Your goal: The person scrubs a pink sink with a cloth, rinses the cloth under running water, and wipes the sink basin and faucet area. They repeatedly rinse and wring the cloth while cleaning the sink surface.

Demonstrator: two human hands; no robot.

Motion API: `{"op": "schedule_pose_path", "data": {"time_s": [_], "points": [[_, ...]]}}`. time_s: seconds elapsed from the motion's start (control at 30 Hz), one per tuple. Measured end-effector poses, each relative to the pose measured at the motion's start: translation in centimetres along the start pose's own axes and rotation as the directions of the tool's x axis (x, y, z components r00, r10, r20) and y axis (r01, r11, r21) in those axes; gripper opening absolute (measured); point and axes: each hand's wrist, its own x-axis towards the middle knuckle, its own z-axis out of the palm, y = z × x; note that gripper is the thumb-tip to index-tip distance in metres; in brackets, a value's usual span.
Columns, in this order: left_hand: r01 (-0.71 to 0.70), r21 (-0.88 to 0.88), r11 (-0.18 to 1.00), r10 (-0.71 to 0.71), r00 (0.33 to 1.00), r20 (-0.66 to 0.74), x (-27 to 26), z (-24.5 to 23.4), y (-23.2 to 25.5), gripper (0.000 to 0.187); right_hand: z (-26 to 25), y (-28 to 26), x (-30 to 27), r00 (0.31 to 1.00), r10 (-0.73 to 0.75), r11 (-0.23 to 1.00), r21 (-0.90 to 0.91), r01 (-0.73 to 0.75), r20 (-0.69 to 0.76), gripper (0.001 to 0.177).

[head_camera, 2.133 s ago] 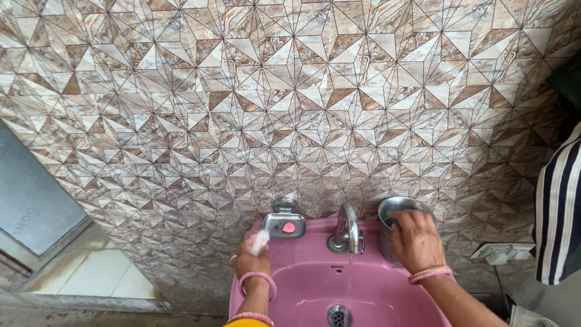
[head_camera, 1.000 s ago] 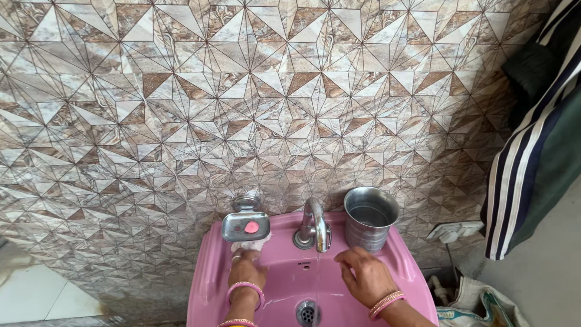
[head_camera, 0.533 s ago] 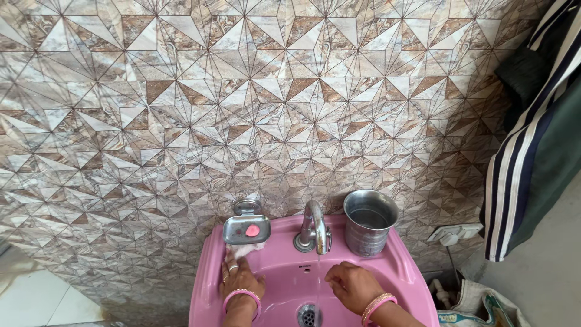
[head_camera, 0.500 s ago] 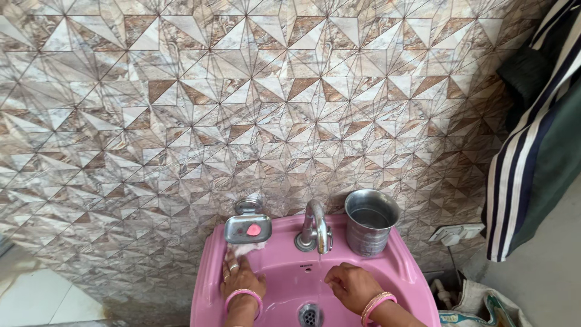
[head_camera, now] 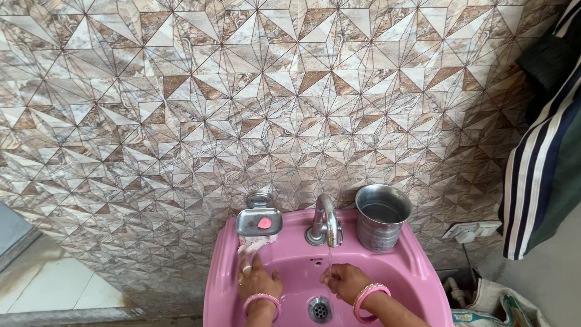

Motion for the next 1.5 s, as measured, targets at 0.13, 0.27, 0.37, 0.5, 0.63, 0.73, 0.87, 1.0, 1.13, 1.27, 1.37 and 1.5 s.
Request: {"op": "schedule_pose_path", "data": {"time_s": [0.13,0.27,0.37,0.5,0.63,0.73,0.87,1.0,1.13,1.27,1.37,1.5], "points": [[-0.045,-0.083,0.996,0.042,0.998,-0.039,-1.3,2.7,-0.8,0.066,1.0,0.5,1.4,0.996,-0.001,0.979,0.203,-0.018,0.093,0.023],[-0.096,-0.245,0.965,0.108,0.993,0.038,-2.3,8.2,-1.3,0.055,1.7,1.1,2.7,0.992,0.019,0.945,0.323,-0.058,0.122,0.022],[-0.18,-0.471,0.864,0.25,0.964,0.09,-2.4,13.1,-0.7,0.035,1.5,0.9,2.7,0.992,-0.017,0.952,0.304,-0.023,0.128,0.021],[0.1,-0.753,0.65,0.25,0.908,0.337,-3.3,15.6,2.5,0.02,0.5,0.1,1.3,0.993,-0.086,0.973,0.222,0.067,0.077,0.021],[0.393,-0.819,0.419,0.226,0.828,0.513,-3.8,14.7,5.1,0.017,-1.3,-0.4,0.2,0.995,-0.103,0.982,0.161,0.102,0.0,0.021],[0.235,-0.787,0.571,0.272,0.85,0.452,-4.5,13.3,5.5,0.011,-2.3,-0.3,-0.4,0.996,-0.068,0.986,0.151,0.077,-0.063,0.014],[0.077,-0.598,0.798,0.224,0.883,0.413,-5.8,8.5,5.9,0.03,-2.5,-0.7,-1.4,0.989,-0.039,0.997,0.065,0.049,-0.146,0.014],[0.072,-0.46,0.885,0.147,0.894,0.422,-7.0,3.3,5.7,0.027,-1.6,-0.5,-1.3,0.978,-0.039,0.999,-0.025,0.034,-0.204,0.021],[-0.049,-0.4,0.915,0.207,0.91,0.36,-7.5,1.2,4.1,0.021,-0.1,0.4,0.0,0.982,-0.104,0.99,0.076,0.117,-0.158,0.017],[-0.079,-0.316,0.945,0.203,0.902,0.382,-7.0,-0.6,1.9,0.025,0.8,0.5,0.2,0.983,-0.077,0.994,0.069,0.09,-0.166,0.022],[-0.087,-0.288,0.954,0.198,0.903,0.381,-6.8,-1.8,0.3,0.027,1.5,0.8,1.0,0.992,-0.049,0.961,0.265,0.079,-0.117,0.028],[-0.069,-0.297,0.952,0.188,0.9,0.392,-6.8,-2.8,-1.1,0.028,2.0,1.4,2.6,0.996,-0.025,0.883,0.465,0.064,-0.09,0.029]]}}
